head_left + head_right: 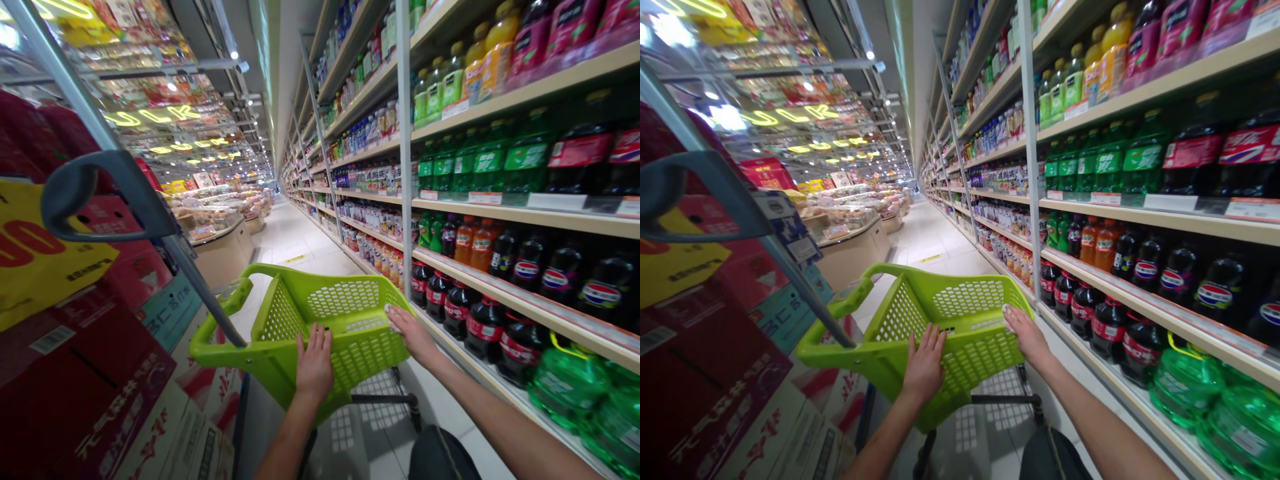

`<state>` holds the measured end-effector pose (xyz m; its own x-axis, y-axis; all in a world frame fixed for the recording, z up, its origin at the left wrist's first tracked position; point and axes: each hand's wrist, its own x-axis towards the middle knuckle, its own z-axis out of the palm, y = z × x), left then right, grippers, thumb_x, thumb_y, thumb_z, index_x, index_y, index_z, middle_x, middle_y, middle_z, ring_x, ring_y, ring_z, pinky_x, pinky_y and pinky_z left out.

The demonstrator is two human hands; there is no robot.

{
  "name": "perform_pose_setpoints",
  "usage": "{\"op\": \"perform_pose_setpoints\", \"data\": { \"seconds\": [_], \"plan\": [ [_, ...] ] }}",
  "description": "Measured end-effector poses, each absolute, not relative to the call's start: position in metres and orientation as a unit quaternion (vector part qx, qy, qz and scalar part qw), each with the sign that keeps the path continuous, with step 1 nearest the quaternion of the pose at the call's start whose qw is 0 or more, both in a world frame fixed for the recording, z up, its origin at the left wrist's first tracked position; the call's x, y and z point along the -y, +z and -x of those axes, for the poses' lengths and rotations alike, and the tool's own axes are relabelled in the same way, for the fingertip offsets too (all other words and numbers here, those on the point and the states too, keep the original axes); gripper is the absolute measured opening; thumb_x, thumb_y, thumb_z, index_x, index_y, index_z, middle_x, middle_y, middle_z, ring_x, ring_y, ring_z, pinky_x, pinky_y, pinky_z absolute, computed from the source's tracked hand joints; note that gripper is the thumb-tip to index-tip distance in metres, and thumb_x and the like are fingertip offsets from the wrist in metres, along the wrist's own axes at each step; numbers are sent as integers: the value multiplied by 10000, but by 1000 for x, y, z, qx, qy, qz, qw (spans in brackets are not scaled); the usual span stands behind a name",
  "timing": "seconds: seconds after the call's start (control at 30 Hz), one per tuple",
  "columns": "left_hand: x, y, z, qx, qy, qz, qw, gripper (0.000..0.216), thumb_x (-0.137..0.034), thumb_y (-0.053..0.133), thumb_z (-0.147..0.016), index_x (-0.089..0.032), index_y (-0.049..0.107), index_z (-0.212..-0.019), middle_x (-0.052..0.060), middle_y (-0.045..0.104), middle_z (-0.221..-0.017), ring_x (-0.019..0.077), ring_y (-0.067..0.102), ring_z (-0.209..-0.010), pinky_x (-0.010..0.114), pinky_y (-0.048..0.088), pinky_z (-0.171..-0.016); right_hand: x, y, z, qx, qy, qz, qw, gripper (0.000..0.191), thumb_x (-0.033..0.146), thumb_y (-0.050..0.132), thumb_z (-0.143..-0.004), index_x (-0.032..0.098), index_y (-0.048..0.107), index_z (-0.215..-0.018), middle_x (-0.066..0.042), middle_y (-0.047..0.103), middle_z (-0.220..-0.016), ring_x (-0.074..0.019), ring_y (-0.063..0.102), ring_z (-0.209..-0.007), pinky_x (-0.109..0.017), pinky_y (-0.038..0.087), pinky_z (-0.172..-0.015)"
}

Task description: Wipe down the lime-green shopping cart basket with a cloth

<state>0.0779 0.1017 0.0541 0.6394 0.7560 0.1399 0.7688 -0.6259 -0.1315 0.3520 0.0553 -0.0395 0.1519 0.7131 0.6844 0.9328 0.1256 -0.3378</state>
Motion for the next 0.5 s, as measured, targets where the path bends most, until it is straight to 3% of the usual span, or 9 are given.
{"op": "perform_pose_setpoints", "data": {
  "seconds": [0.13,0.3,0.5],
  "plan": [
    [-99,52,-81,429,-44,898,91,604,-205,381,-711,-153,346,-1312,58,286,-1415,232,129,-1332,536,47,-1063,-52,-45,-349,567,-146,666,463,379,121,394,-791,196,587,-1109,-101,526,-1222,-221,447,-1163,-461,387,-959],
    [-97,52,-83,428,-60,897,91,606,-221,397,-707,-147,354,-1307,70,308,-1405,234,149,-1328,528,45,-1065,-66,-36,-286,655,-123,576,473,406,100,381,-807,225,554,-1152,-70,494,-1268,-195,374,-1227,-442,375,-983],
    [-95,50,-82,430,-60,897,85,627,-205,391,-704,-145,324,-1325,76,288,-1413,233,134,-1331,522,42,-1066,-43,-47,-351,544,-191,661,480,323,193,380,-823,169,627,-1030,-120,551,-1192,-249,424,-1181,-515,357,-968]
  ]
}}
